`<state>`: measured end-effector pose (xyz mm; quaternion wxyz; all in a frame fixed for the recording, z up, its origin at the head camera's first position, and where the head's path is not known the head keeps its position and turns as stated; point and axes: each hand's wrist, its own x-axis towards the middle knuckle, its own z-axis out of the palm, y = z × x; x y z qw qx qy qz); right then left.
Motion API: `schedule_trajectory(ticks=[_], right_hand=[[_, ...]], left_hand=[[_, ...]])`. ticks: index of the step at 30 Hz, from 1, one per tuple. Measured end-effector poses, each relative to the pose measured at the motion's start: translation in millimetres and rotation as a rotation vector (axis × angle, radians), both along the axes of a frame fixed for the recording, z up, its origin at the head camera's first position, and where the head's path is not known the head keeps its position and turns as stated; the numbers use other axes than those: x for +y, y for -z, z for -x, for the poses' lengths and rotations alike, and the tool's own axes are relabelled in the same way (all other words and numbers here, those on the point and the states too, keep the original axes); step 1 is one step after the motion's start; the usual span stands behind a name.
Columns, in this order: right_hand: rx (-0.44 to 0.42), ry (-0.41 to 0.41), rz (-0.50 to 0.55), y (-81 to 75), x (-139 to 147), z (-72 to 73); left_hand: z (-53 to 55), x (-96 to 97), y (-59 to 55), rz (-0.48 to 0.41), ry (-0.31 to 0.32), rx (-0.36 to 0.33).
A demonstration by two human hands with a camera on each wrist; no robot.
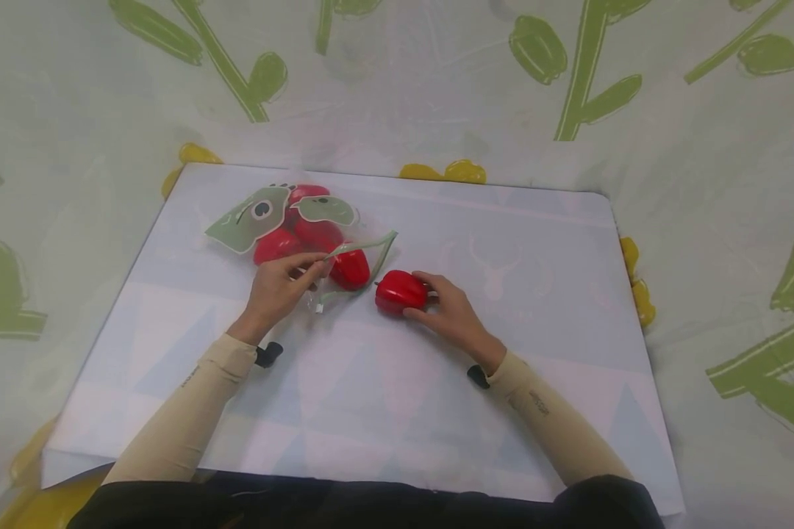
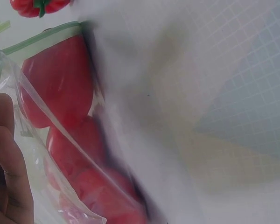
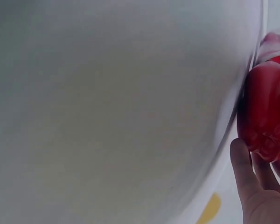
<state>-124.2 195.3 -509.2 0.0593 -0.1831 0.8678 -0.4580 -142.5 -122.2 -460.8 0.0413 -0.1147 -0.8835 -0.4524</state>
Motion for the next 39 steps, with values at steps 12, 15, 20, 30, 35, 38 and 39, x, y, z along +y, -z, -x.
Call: schedule_trajectory(ticks=[12,15,20,30,35,38,39], right_hand=[[0.007,0.018,0.01,-0.2,-17,6.3],[0.007,0.022,0.016,-2.0,-20,7.4],[0.01,0.028,0.006,-4.8,-23,9.8],[0.003,0.027,-0.052,-10.0,-19,8.3],[-0.003,0.018,-0.07,-11.7,-18,7.1],[-0.004,0.015,-0.069,-14.2,-18,7.0],[-0.005,0.015,-0.069,-14.9,-18,7.0]], left_hand=[[-1.9,1.6,0.1,0.005,-0.004,-0.008],[-2.4,1.7,-0.7,0.005,-0.001,-0.011],[-2.7,2.0,-0.8,0.004,-0.003,-0.015],[-1.7,0.5,1.9,0.012,-0.006,-0.012],[-1.7,0.5,0.8,0.004,-0.004,-0.014],[-1.6,0.9,-0.5,0.001,-0.004,-0.015],[-1.7,1.0,-0.9,0.001,-0.004,-0.015]])
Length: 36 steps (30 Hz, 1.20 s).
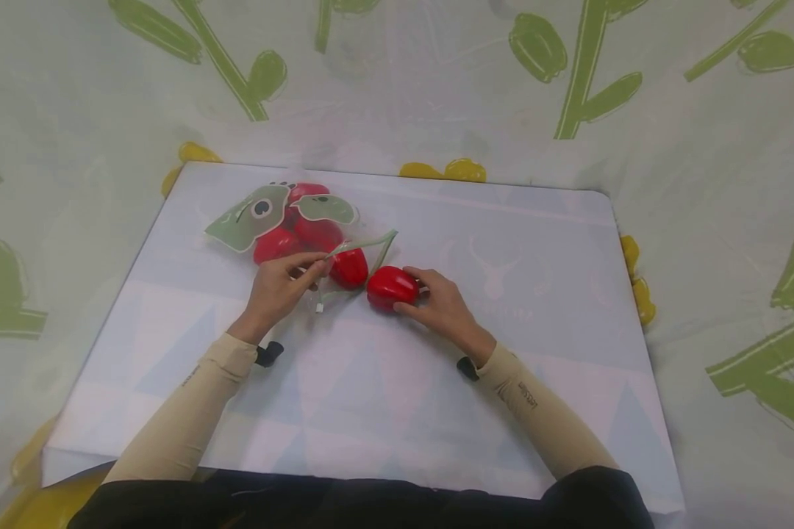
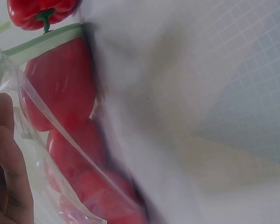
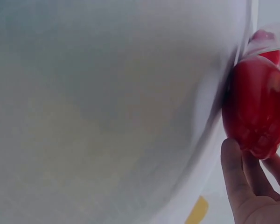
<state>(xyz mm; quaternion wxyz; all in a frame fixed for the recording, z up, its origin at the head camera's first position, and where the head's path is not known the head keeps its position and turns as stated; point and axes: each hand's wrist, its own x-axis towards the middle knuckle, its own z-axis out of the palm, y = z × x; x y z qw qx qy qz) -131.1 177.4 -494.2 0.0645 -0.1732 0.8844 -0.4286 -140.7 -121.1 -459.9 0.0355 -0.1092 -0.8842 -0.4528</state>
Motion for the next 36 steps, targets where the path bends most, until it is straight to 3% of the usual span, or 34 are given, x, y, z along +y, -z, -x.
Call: schedule_trajectory(ticks=[9,29,36], right_hand=[[0.016,0.0,-0.017,2.6,-6,3.5],[0.036,0.001,0.083,1.9,-38,15.0],[0.024,-0.001,0.072,4.1,-47,18.9]], left_hand=[[0.5,0.5,-0.9,0.006,0.001,0.003],[-0.6,5.4,-1.2,0.021,0.021,0.039],[0.4,6.2,-0.8,0.042,0.017,0.053]])
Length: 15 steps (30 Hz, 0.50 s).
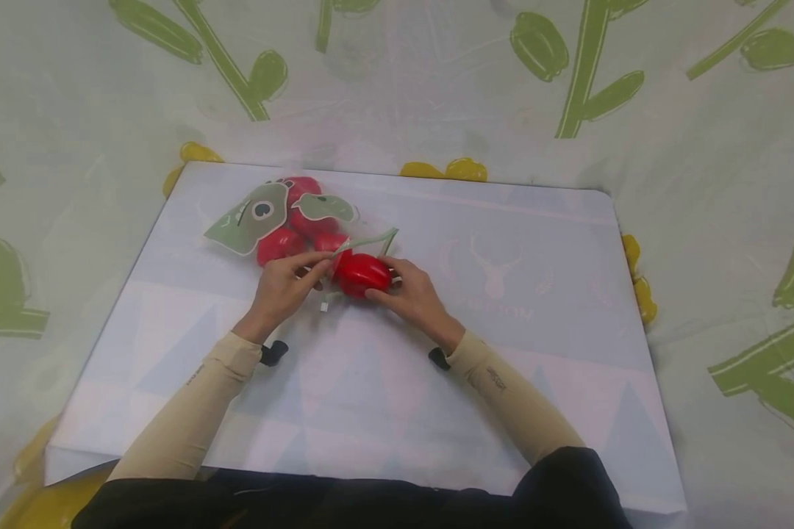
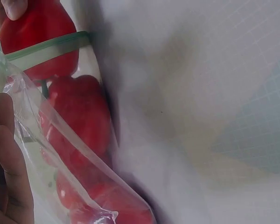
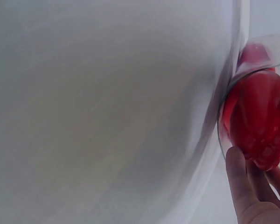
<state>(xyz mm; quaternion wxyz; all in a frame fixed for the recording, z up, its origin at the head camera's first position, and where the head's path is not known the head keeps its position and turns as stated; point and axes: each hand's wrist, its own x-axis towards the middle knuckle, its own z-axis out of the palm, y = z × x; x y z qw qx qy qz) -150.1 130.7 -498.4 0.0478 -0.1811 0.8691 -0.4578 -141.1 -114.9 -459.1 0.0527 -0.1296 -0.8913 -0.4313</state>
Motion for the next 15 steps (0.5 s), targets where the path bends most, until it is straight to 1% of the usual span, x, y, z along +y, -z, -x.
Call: schedule_trajectory(ticks=[4,10,15], right_hand=[[0.012,0.003,0.001,0.6,-6,1.5],[-0.005,0.011,0.027,3.4,-16,4.7],[-0.018,0.032,0.063,3.8,-24,6.4]], left_hand=[[0.1,0.3,0.3,-0.001,0.003,0.002],[0.2,1.0,1.4,-0.01,0.008,0.001],[0.2,1.2,0.1,-0.003,0.008,0.006]])
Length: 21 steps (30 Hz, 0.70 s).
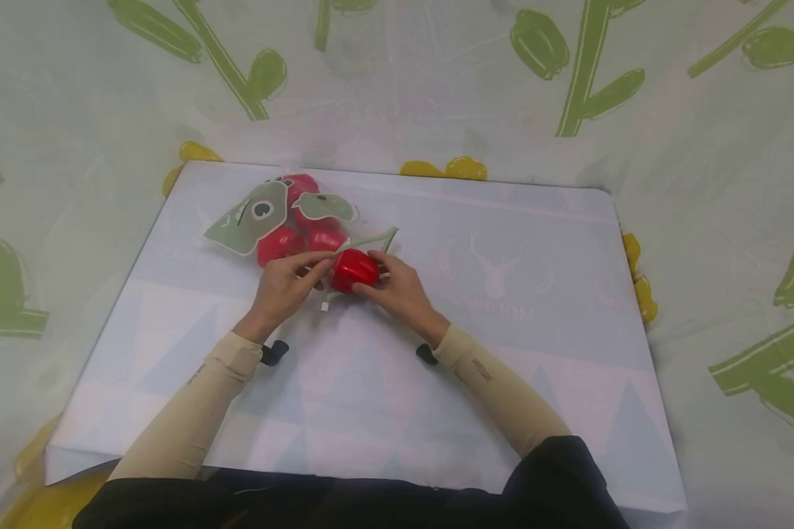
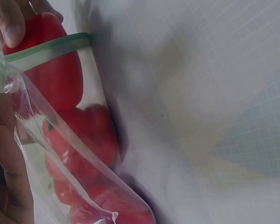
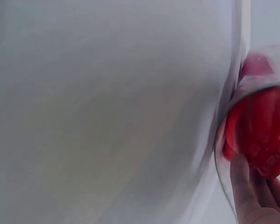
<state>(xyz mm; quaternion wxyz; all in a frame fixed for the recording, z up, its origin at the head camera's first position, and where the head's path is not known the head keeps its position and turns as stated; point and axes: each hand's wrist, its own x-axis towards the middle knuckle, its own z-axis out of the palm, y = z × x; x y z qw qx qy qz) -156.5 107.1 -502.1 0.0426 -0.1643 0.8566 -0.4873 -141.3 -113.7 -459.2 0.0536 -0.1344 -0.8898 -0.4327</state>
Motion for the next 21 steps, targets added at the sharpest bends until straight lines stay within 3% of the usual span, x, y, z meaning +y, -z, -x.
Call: schedule_trajectory(ticks=[21], right_hand=[[-0.019,0.039,0.111,0.8,-33,7.5]], left_hand=[[0.0,1.9,-2.2,0.0,0.007,0.004]])
